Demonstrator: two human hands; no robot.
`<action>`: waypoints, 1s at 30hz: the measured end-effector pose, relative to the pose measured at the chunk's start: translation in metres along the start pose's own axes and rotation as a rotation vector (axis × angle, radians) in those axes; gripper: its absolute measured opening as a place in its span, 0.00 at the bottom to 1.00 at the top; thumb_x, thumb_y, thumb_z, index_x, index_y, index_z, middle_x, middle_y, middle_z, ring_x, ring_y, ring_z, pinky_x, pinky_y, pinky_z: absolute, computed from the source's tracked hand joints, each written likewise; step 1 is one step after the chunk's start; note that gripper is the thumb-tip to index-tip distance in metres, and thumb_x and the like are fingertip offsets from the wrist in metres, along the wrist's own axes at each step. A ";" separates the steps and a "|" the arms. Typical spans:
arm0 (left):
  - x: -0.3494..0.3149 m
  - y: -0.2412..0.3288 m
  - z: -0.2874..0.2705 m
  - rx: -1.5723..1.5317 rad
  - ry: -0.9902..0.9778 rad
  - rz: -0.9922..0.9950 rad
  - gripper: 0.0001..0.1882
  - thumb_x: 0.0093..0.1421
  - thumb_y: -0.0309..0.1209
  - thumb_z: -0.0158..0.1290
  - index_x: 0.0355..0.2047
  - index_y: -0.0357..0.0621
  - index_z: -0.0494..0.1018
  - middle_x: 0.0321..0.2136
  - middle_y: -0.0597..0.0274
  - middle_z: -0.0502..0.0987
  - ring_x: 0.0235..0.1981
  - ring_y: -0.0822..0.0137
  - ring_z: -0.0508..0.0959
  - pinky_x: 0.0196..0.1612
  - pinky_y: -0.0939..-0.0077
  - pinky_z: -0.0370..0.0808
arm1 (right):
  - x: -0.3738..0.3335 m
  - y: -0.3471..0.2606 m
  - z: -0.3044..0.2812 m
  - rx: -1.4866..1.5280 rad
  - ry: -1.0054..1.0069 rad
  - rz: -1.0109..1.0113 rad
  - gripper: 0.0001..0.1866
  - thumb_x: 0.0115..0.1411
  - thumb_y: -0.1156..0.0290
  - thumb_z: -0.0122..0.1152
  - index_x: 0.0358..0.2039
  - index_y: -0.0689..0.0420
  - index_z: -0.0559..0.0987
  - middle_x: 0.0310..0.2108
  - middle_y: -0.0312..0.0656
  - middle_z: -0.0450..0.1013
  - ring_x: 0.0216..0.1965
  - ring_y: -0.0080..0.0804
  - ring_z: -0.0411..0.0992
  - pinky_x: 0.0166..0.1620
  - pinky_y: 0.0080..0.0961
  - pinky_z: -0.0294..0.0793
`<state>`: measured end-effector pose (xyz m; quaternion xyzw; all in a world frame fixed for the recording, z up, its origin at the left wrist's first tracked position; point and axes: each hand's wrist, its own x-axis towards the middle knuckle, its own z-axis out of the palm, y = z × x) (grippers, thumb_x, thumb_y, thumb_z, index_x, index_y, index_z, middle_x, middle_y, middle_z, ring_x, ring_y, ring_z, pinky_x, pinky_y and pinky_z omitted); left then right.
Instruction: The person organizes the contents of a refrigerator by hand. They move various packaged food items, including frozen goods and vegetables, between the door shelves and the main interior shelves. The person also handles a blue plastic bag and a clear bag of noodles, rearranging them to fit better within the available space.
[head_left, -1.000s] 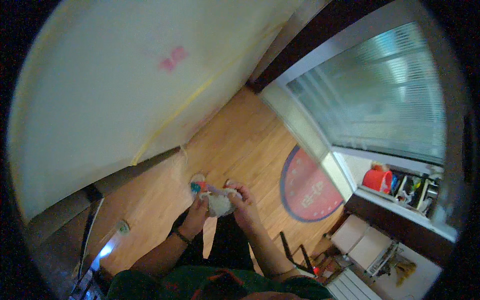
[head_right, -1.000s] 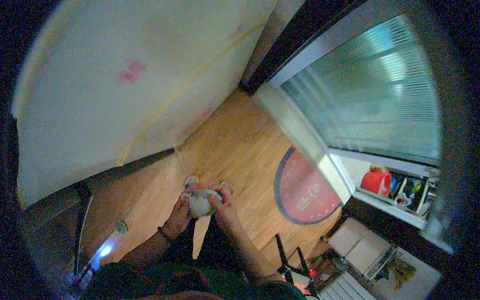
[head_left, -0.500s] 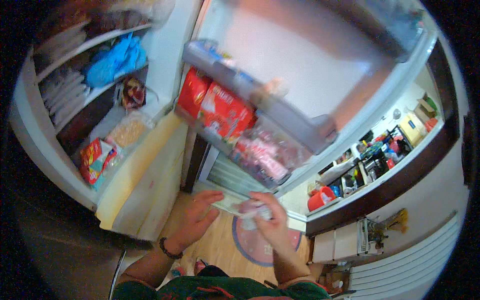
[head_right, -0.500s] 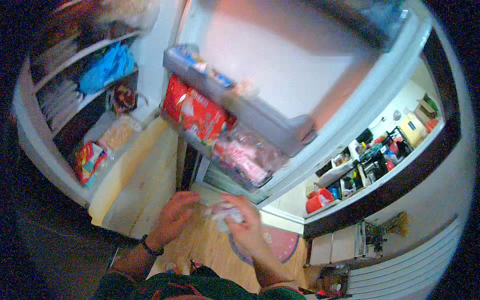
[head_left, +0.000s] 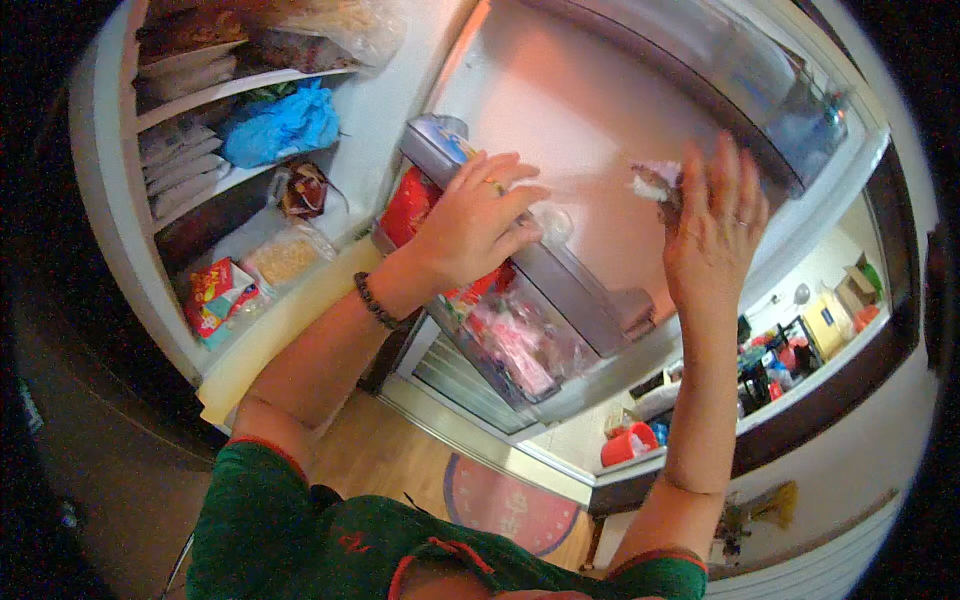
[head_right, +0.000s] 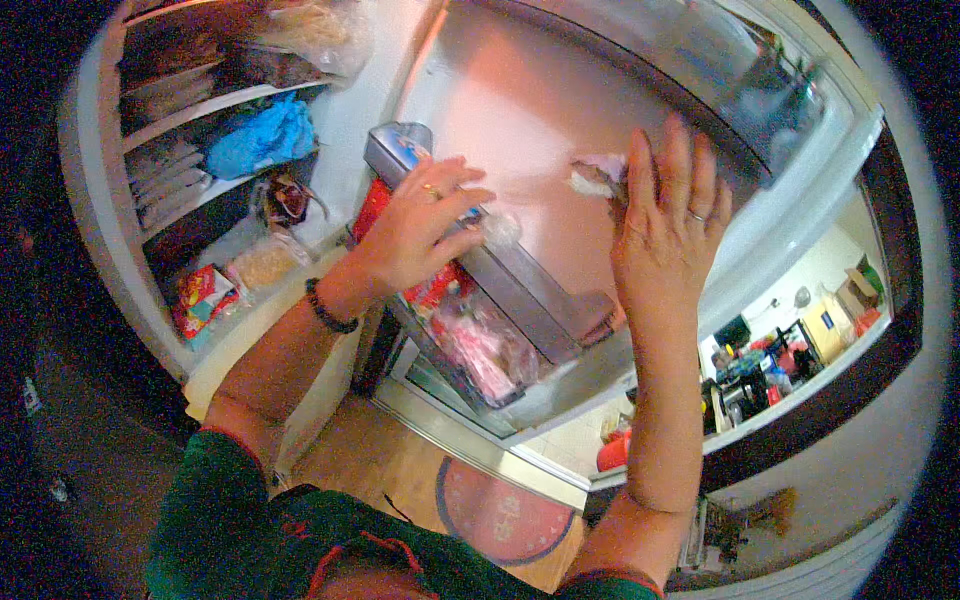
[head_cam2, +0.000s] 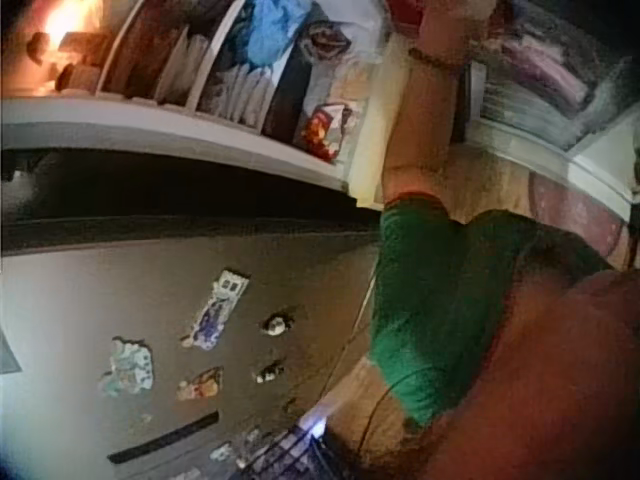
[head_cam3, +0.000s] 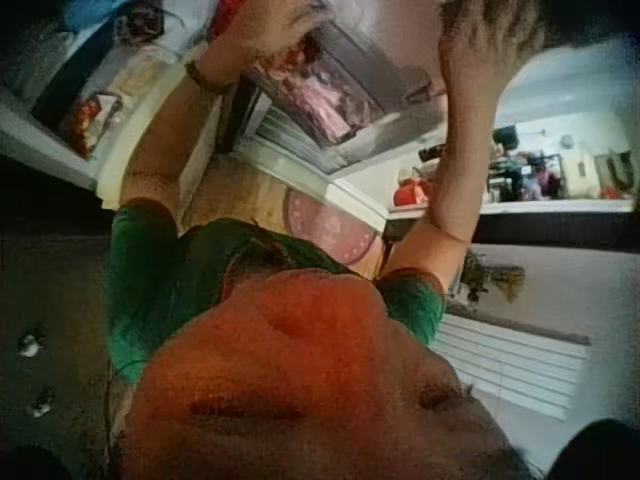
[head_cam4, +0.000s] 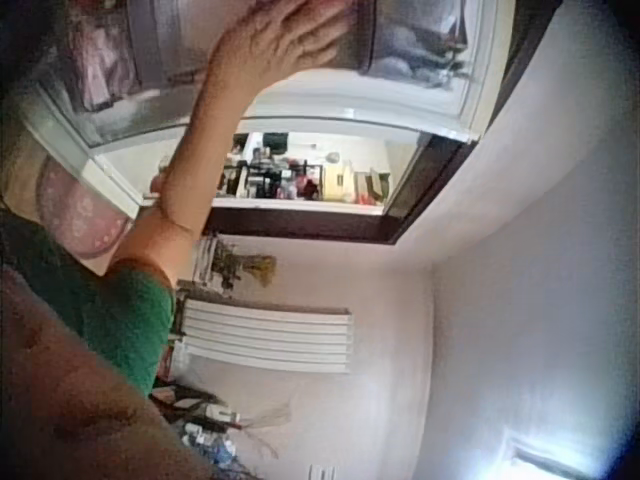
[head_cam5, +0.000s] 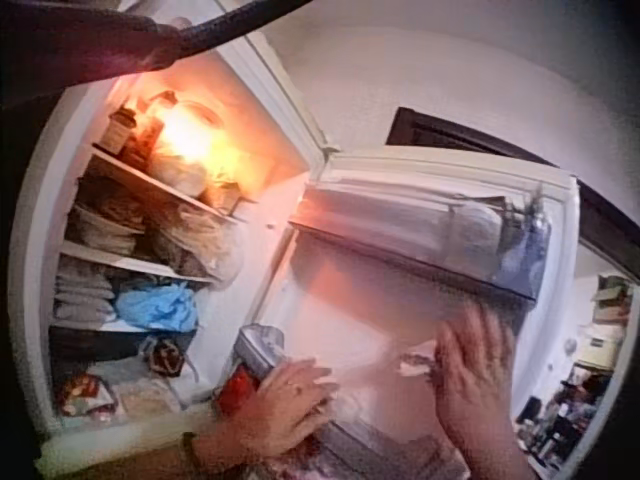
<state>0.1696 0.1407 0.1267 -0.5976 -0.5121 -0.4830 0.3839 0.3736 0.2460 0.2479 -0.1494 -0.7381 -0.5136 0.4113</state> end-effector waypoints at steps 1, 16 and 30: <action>0.000 -0.012 0.006 -0.066 -0.119 -0.031 0.14 0.54 0.35 0.56 0.39 0.43 0.73 0.40 0.53 0.73 0.48 0.54 0.70 0.59 0.58 0.60 | 0.001 0.001 0.018 -0.132 -0.069 -0.064 0.26 0.54 0.71 0.51 0.55 0.57 0.66 0.61 0.48 0.56 0.60 0.47 0.57 0.58 0.38 0.61; -0.008 -0.035 0.026 -0.272 -0.062 -0.012 0.12 0.52 0.39 0.57 0.24 0.43 0.73 0.26 0.59 0.73 0.36 0.57 0.73 0.54 0.58 0.64 | 0.186 -0.134 0.162 0.357 0.098 -0.395 0.11 0.49 0.74 0.52 0.34 0.53 0.76 0.37 0.40 0.68 0.44 0.39 0.67 0.45 0.34 0.73; -0.014 -0.039 0.018 -0.333 -0.037 -0.034 0.12 0.52 0.40 0.57 0.26 0.45 0.74 0.25 0.59 0.74 0.36 0.58 0.74 0.54 0.58 0.64 | 0.078 -0.031 0.057 0.277 -0.232 -0.143 0.13 0.52 0.74 0.52 0.39 0.57 0.78 0.50 0.44 0.70 0.49 0.44 0.71 0.50 0.33 0.72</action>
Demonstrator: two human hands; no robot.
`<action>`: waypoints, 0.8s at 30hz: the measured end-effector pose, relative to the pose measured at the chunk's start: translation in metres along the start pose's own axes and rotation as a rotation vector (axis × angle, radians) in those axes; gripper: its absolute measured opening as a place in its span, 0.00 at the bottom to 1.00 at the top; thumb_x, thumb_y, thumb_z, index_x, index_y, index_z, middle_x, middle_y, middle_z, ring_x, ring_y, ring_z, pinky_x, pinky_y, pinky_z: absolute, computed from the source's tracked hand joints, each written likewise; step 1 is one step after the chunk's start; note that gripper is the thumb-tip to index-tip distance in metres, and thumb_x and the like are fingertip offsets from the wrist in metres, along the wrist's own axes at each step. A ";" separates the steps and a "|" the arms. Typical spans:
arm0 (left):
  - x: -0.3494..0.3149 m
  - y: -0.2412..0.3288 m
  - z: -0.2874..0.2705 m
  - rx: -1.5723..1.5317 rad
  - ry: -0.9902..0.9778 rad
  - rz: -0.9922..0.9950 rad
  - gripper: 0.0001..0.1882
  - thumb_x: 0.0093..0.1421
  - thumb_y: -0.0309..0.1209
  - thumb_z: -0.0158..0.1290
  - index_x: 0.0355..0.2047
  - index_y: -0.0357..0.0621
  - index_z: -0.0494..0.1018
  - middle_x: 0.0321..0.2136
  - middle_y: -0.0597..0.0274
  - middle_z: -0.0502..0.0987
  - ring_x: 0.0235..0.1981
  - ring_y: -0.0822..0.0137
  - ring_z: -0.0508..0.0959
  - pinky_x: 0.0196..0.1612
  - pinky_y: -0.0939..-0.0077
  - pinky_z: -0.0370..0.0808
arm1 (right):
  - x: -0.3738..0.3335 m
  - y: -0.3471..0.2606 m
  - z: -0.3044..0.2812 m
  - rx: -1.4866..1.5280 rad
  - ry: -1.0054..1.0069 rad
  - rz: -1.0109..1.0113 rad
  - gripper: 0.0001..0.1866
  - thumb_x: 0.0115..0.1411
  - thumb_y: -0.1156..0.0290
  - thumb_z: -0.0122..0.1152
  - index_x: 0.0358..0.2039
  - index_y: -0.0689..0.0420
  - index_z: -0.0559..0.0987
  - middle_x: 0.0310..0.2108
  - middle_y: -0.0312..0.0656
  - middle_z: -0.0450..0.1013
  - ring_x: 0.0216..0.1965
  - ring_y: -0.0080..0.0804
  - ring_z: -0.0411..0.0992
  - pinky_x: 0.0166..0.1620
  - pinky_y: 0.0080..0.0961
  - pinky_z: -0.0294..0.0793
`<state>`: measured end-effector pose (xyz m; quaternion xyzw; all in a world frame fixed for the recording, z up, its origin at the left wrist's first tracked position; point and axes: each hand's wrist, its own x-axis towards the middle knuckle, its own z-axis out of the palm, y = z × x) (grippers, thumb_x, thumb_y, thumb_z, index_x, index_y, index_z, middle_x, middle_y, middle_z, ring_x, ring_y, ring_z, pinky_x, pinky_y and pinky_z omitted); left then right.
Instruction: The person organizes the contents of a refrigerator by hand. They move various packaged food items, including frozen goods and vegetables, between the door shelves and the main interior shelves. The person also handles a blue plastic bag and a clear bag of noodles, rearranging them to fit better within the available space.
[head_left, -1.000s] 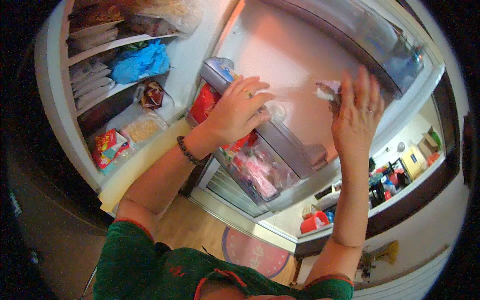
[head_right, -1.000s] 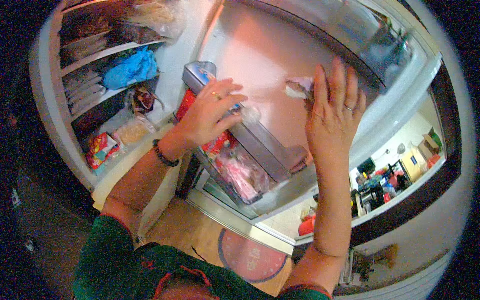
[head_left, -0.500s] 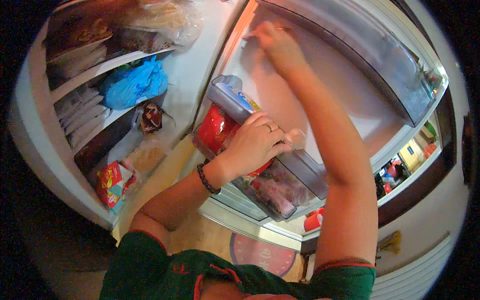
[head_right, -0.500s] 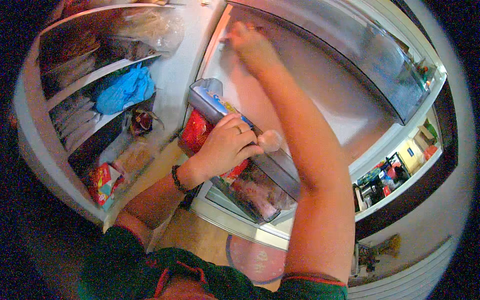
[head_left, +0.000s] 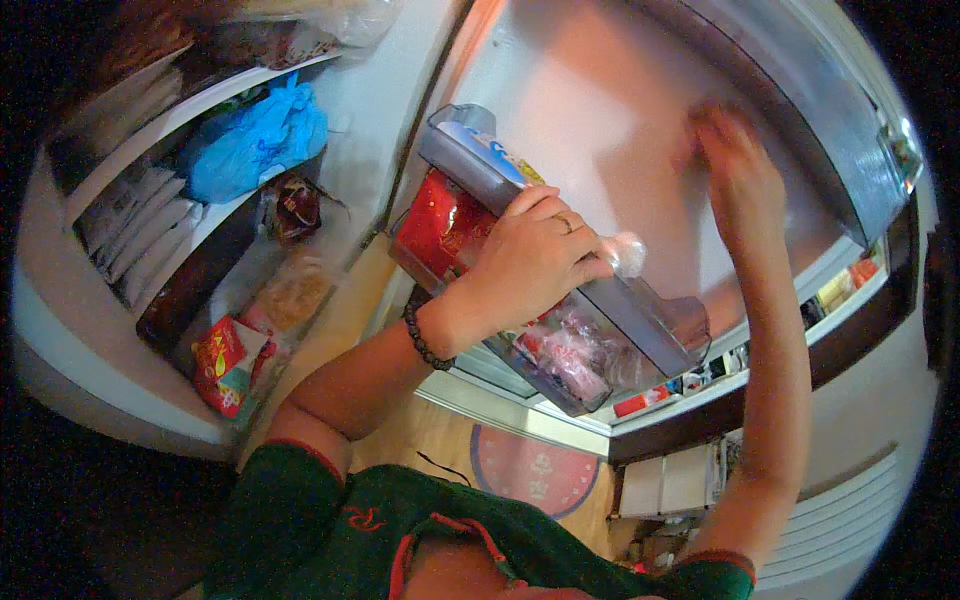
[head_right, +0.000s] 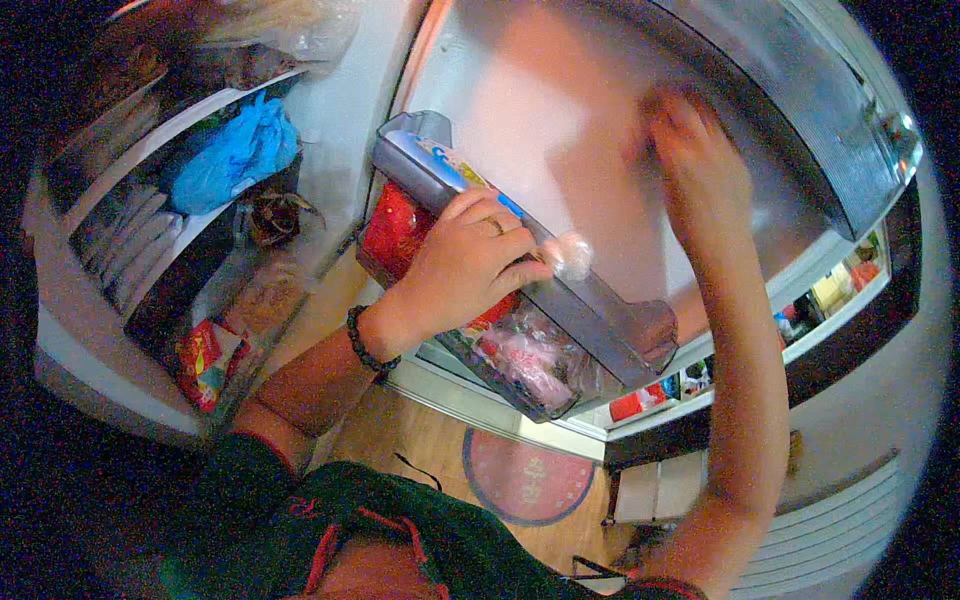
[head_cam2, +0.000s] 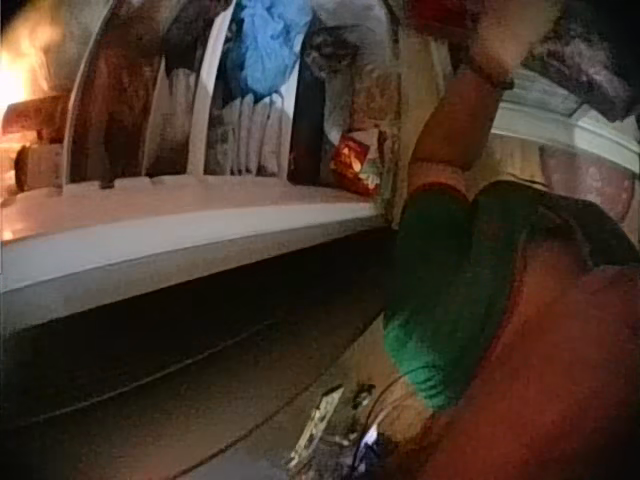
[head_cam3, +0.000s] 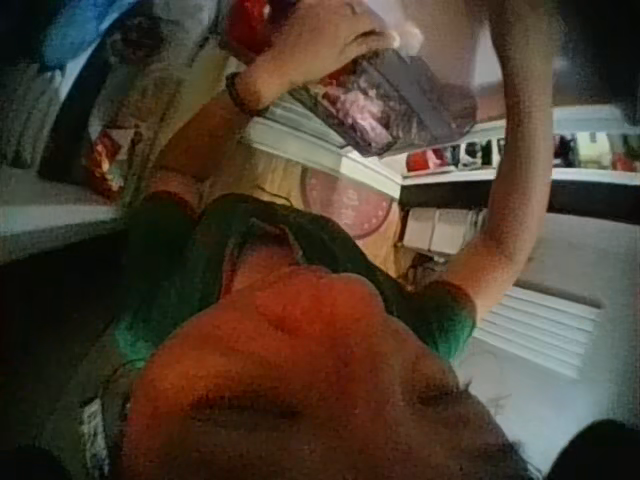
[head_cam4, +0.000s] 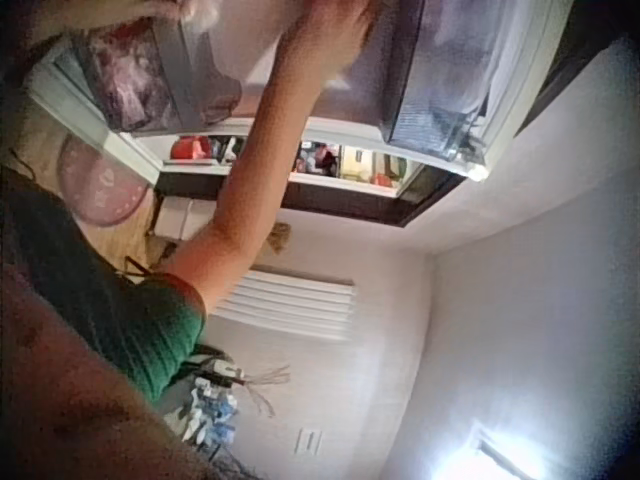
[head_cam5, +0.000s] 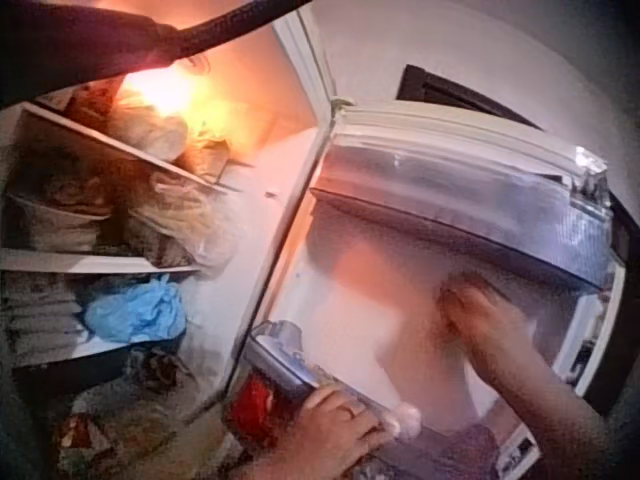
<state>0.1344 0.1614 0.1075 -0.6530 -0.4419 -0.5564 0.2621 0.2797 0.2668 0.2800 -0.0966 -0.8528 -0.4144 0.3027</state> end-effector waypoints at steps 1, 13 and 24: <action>0.002 0.000 0.001 -0.012 0.000 0.002 0.12 0.52 0.40 0.57 0.26 0.45 0.74 0.25 0.59 0.74 0.36 0.58 0.74 0.54 0.57 0.64 | 0.032 -0.002 0.009 0.028 -0.036 0.039 0.14 0.53 0.75 0.51 0.40 0.57 0.78 0.50 0.46 0.70 0.49 0.45 0.71 0.50 0.33 0.72; 0.007 -0.001 0.000 -0.037 -0.041 -0.026 0.11 0.49 0.39 0.59 0.24 0.46 0.75 0.25 0.59 0.74 0.35 0.56 0.74 0.51 0.58 0.65 | -0.070 0.012 -0.007 -0.042 -0.248 -0.219 0.06 0.47 0.68 0.55 0.25 0.49 0.80 0.54 0.31 0.68 0.61 0.36 0.59 0.59 0.38 0.62; 0.008 -0.005 0.001 0.069 -0.094 -0.042 0.09 0.49 0.35 0.60 0.24 0.44 0.75 0.25 0.58 0.75 0.35 0.56 0.74 0.53 0.56 0.64 | 0.075 -0.041 0.111 0.205 0.084 -0.452 0.10 0.50 0.71 0.52 0.33 0.55 0.77 0.46 0.40 0.72 0.51 0.40 0.68 0.54 0.33 0.68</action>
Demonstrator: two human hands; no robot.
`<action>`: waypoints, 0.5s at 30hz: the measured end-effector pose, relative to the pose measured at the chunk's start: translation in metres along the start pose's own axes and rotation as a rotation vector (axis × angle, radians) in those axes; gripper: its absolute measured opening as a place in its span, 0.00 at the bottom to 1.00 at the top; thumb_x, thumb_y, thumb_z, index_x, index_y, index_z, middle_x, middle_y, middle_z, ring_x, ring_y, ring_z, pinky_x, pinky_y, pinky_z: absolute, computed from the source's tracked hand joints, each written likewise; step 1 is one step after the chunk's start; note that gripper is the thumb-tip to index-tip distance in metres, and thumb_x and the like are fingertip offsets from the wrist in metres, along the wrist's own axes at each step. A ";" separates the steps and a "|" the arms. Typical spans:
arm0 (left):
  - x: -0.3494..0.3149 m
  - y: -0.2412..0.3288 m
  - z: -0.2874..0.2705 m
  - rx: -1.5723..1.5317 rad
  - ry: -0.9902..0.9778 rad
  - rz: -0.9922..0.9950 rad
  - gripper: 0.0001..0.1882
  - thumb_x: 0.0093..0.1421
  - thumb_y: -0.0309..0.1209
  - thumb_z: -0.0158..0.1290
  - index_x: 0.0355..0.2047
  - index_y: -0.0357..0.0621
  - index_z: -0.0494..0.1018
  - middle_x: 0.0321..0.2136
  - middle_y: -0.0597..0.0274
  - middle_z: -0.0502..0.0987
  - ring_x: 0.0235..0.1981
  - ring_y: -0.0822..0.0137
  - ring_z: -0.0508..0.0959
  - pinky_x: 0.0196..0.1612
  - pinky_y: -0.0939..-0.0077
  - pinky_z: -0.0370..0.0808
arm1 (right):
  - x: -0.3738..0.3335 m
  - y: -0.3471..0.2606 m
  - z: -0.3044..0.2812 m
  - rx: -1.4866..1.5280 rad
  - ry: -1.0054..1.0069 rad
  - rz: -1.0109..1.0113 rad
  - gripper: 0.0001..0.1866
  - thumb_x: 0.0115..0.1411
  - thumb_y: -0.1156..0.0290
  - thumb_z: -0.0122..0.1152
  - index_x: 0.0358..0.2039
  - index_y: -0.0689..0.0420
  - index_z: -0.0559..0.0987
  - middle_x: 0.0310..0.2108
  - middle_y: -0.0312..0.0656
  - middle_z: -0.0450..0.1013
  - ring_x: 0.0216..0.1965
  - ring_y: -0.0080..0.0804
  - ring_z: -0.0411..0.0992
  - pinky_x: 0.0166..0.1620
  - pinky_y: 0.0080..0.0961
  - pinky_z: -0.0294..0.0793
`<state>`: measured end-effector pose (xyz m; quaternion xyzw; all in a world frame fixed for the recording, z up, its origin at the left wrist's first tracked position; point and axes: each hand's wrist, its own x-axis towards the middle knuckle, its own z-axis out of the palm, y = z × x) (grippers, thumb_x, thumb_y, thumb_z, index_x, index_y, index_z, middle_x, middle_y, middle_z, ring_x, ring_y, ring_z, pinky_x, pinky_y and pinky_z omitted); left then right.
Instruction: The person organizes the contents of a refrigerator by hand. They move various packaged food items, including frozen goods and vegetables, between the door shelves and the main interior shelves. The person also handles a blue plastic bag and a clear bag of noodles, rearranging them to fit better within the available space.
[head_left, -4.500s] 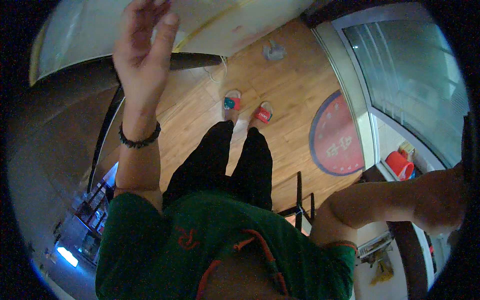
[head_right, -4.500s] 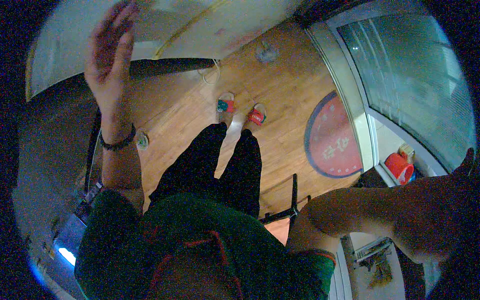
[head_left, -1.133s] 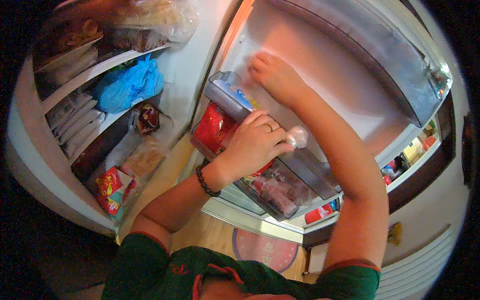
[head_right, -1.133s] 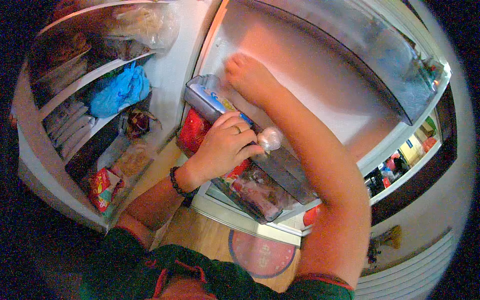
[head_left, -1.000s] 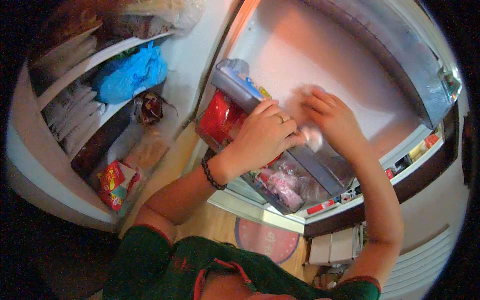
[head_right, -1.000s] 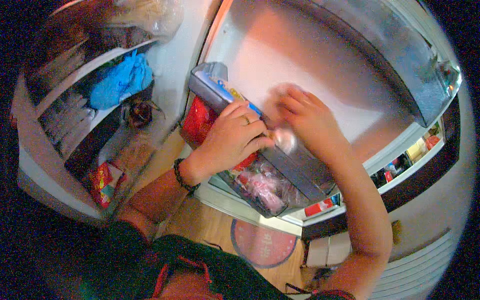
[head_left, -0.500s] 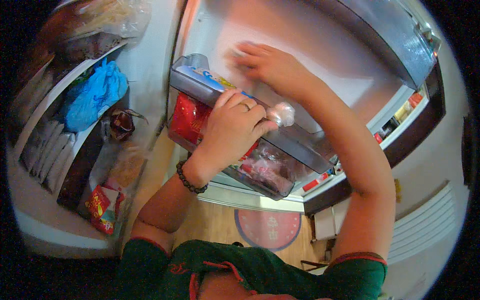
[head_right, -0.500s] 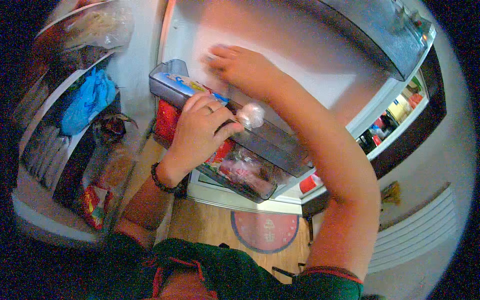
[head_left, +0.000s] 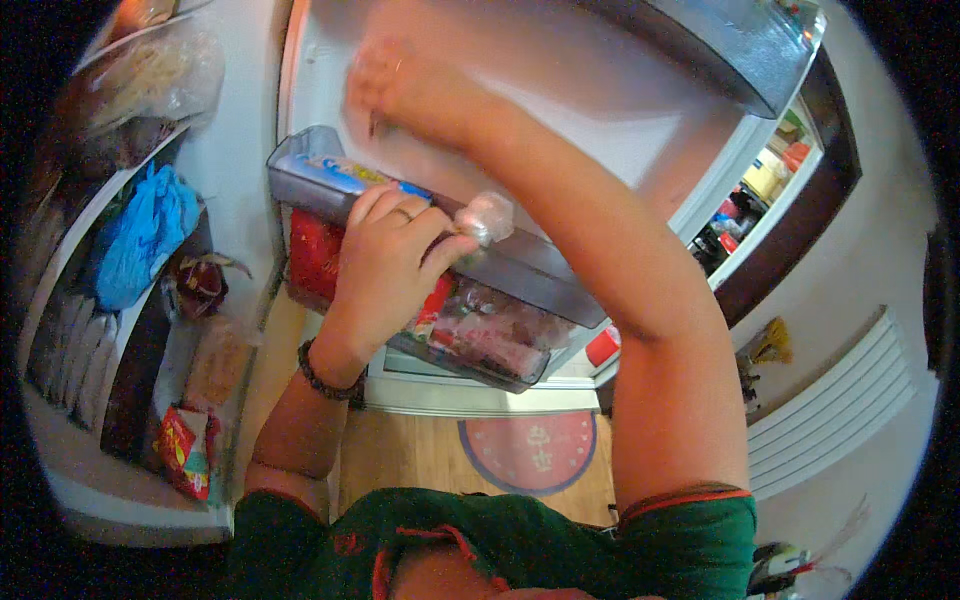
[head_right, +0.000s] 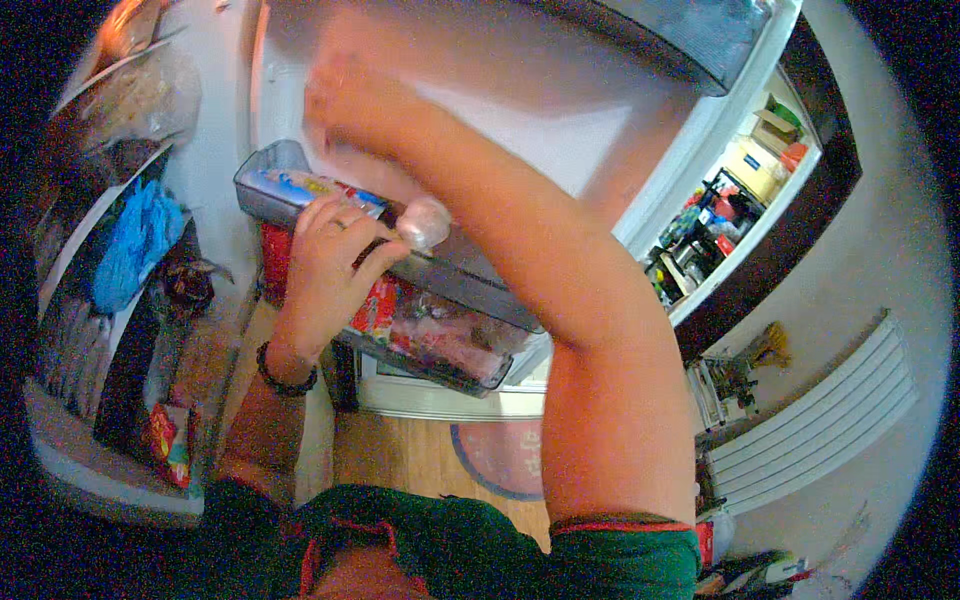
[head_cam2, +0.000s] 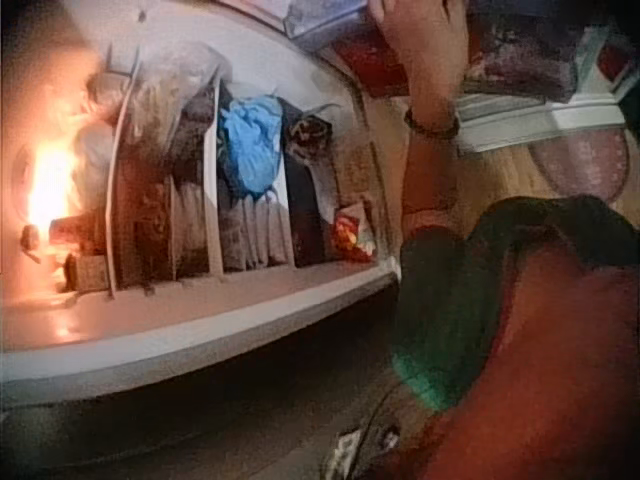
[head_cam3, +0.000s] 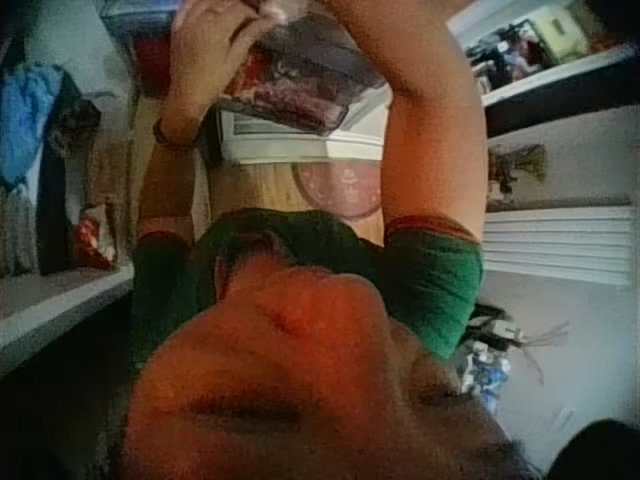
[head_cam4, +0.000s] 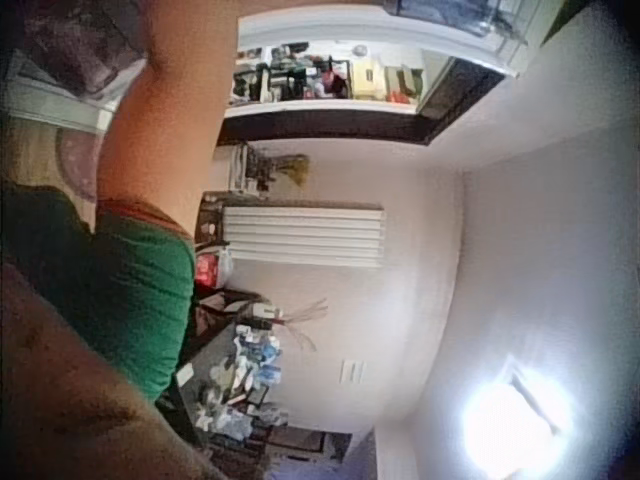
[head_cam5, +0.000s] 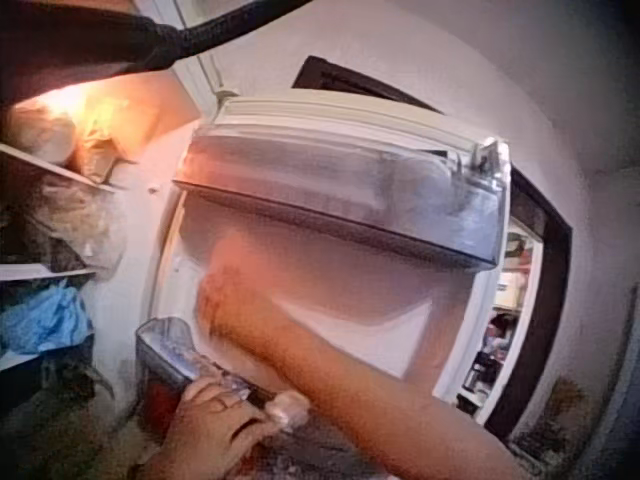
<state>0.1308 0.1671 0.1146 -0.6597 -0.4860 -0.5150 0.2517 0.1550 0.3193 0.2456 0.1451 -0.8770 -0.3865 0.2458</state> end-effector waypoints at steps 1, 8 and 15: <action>0.001 0.001 -0.001 0.005 -0.004 -0.011 0.09 0.49 0.35 0.60 0.24 0.44 0.75 0.25 0.58 0.75 0.35 0.56 0.74 0.53 0.56 0.64 | -0.006 -0.005 0.000 -0.090 0.010 -0.120 0.10 0.49 0.71 0.53 0.32 0.55 0.78 0.45 0.40 0.72 0.51 0.40 0.67 0.54 0.33 0.68; 0.002 0.006 0.000 -0.017 0.044 0.022 0.10 0.49 0.36 0.60 0.23 0.43 0.74 0.24 0.59 0.75 0.33 0.56 0.74 0.49 0.58 0.65 | -0.151 -0.028 -0.123 0.097 -0.302 0.400 0.09 0.45 0.72 0.56 0.29 0.56 0.80 0.44 0.41 0.73 0.49 0.39 0.69 0.51 0.32 0.71; -0.004 0.003 -0.007 0.011 0.002 -0.003 0.10 0.49 0.36 0.60 0.23 0.43 0.75 0.25 0.59 0.76 0.33 0.57 0.74 0.45 0.61 0.67 | -0.168 -0.071 -0.146 -0.124 -0.468 0.455 0.07 0.47 0.74 0.55 0.25 0.48 0.80 0.33 0.40 0.72 0.39 0.40 0.70 0.42 0.34 0.72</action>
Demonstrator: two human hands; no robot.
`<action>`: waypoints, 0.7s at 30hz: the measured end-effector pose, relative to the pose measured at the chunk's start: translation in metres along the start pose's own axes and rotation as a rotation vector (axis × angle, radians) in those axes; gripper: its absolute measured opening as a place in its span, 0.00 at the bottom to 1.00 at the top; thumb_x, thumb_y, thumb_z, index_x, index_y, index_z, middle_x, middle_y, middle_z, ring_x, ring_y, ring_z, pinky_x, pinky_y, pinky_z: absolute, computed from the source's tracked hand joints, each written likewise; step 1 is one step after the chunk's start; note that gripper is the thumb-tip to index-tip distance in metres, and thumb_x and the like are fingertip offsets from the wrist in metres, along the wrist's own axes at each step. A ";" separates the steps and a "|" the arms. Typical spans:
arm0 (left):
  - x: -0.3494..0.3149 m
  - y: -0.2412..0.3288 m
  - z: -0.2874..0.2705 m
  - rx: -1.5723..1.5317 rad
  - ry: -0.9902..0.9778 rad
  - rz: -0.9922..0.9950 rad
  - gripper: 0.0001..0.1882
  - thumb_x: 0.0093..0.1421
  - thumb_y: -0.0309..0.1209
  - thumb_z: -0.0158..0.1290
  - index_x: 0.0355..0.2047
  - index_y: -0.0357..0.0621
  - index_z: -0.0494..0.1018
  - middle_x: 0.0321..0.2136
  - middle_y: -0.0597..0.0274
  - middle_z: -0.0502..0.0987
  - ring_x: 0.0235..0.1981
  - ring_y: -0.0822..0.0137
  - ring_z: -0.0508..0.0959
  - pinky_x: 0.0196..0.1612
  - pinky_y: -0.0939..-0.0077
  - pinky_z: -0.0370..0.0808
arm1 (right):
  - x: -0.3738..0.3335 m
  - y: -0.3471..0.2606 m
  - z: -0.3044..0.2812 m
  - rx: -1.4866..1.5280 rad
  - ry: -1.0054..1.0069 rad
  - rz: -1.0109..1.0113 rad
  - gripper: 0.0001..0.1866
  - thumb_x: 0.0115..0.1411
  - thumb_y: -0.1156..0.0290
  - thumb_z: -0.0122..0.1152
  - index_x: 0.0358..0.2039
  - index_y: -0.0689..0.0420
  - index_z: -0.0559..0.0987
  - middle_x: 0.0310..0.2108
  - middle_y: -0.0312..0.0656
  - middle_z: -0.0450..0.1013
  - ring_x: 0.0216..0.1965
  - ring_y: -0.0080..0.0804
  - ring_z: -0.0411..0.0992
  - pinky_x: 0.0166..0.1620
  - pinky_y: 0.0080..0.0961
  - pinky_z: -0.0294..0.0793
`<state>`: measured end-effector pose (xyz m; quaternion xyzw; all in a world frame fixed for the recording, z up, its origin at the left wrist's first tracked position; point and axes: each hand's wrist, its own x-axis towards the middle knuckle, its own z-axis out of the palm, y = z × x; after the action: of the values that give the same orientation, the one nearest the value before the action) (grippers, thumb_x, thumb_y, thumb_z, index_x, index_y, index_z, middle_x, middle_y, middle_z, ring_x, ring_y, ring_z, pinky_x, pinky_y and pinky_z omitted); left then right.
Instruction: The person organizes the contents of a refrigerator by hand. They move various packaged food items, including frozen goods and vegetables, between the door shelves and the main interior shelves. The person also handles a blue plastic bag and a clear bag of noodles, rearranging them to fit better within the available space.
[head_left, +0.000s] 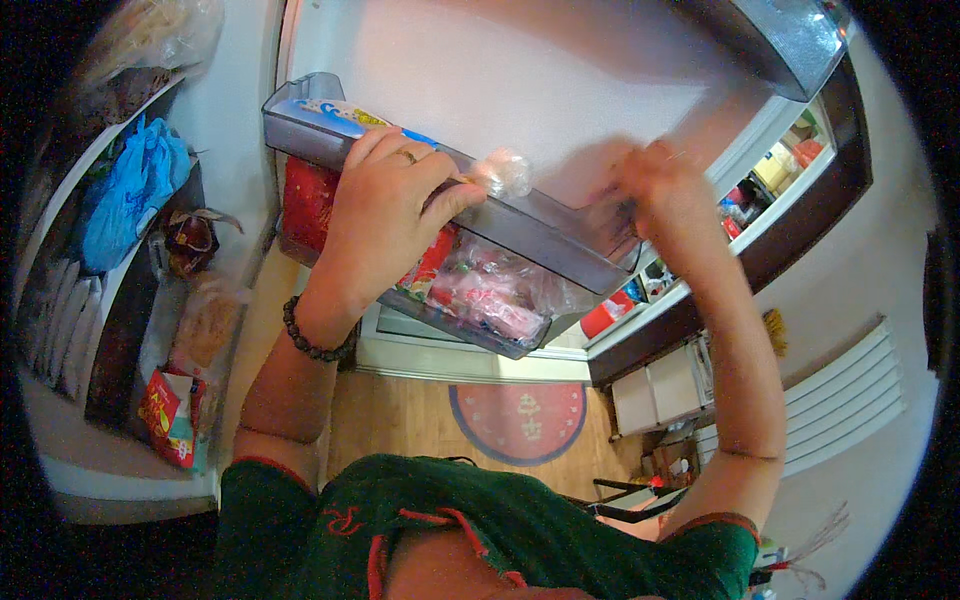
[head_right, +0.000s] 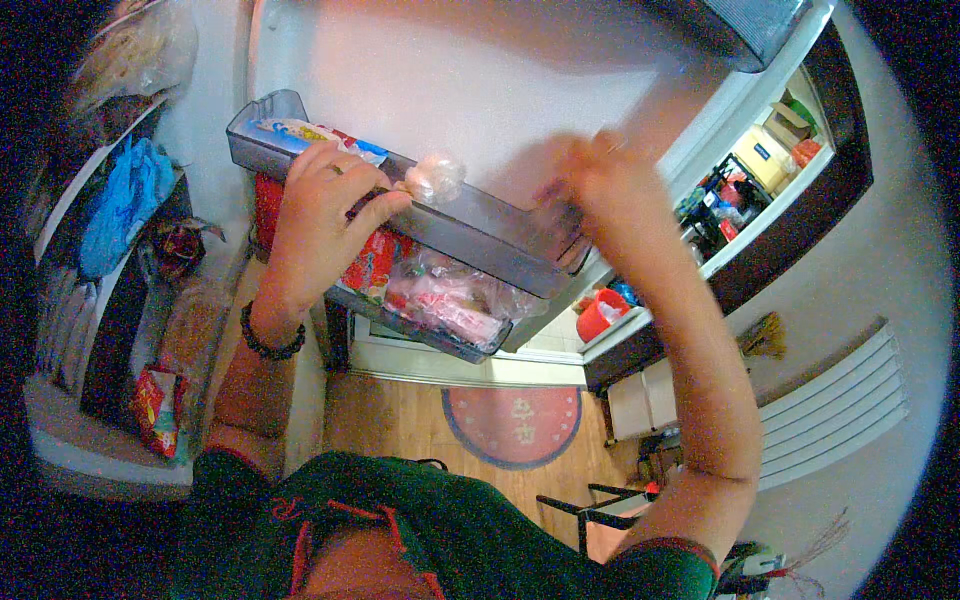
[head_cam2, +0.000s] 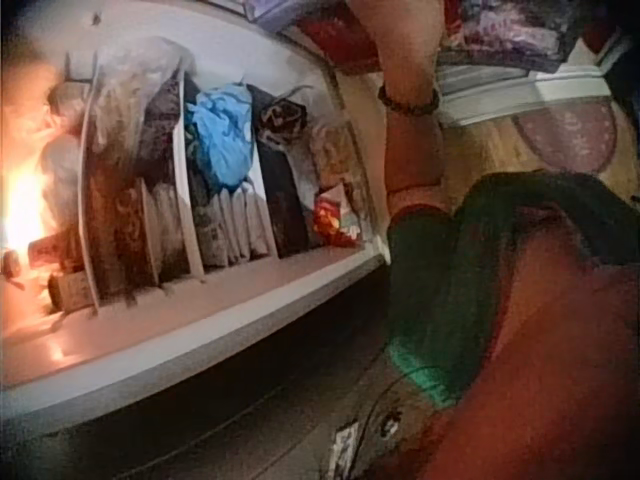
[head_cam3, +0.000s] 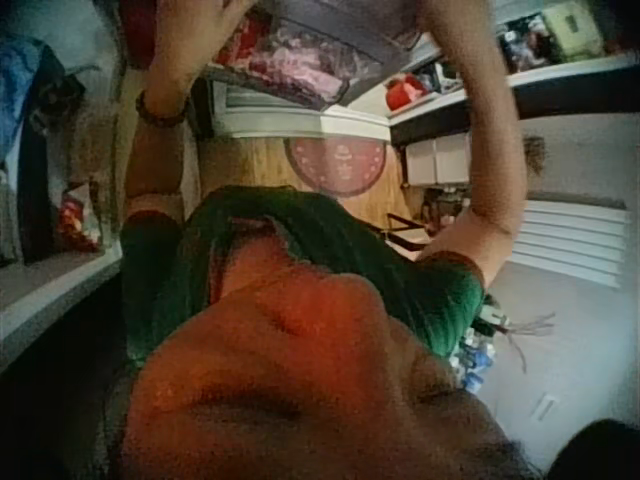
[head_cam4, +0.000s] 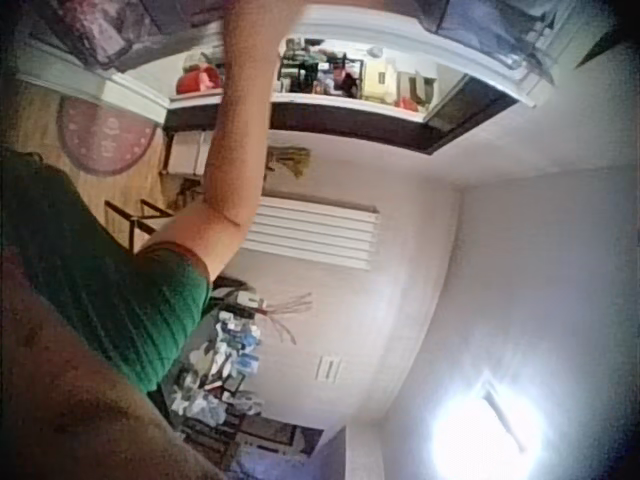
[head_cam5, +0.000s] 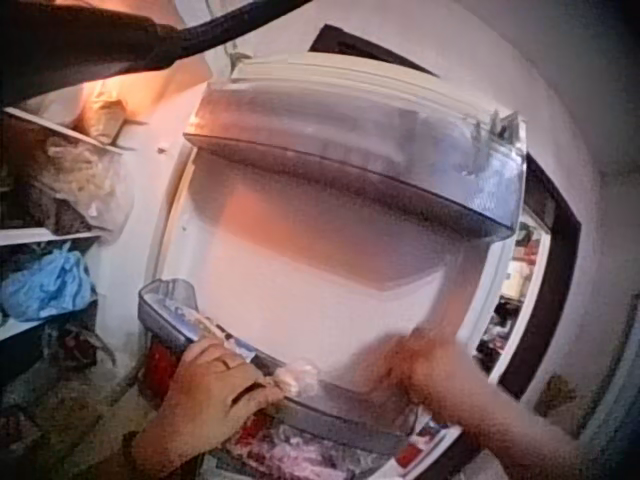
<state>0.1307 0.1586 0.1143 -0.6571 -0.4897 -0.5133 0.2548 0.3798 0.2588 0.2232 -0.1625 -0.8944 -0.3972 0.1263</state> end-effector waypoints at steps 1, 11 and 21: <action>0.000 -0.001 0.001 0.003 0.002 0.014 0.10 0.49 0.36 0.60 0.23 0.43 0.75 0.24 0.59 0.76 0.33 0.56 0.74 0.45 0.61 0.67 | -0.003 -0.008 0.008 0.076 -0.161 -0.010 0.08 0.47 0.74 0.55 0.26 0.47 0.81 0.31 0.40 0.72 0.39 0.39 0.70 0.41 0.34 0.72; 0.045 0.017 0.007 -0.035 -0.111 -0.010 0.15 0.53 0.41 0.57 0.34 0.42 0.75 0.27 0.52 0.76 0.34 0.51 0.76 0.39 0.62 0.71 | 0.006 -0.013 -0.004 0.688 -0.348 0.109 0.10 0.46 0.78 0.56 0.31 0.59 0.78 0.28 0.47 0.72 0.33 0.45 0.71 0.38 0.36 0.71; 0.080 0.001 0.001 -0.328 0.022 -0.185 0.12 0.53 0.26 0.56 0.38 0.40 0.70 0.33 0.57 0.73 0.33 0.65 0.75 0.36 0.74 0.73 | 0.043 -0.025 0.048 0.832 -0.087 0.089 0.12 0.46 0.76 0.57 0.34 0.60 0.77 0.30 0.57 0.73 0.37 0.55 0.72 0.42 0.45 0.71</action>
<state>0.1314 0.1892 0.1877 -0.6363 -0.4551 -0.6145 0.1015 0.3261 0.2872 0.1899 -0.1528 -0.9751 0.0110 0.1601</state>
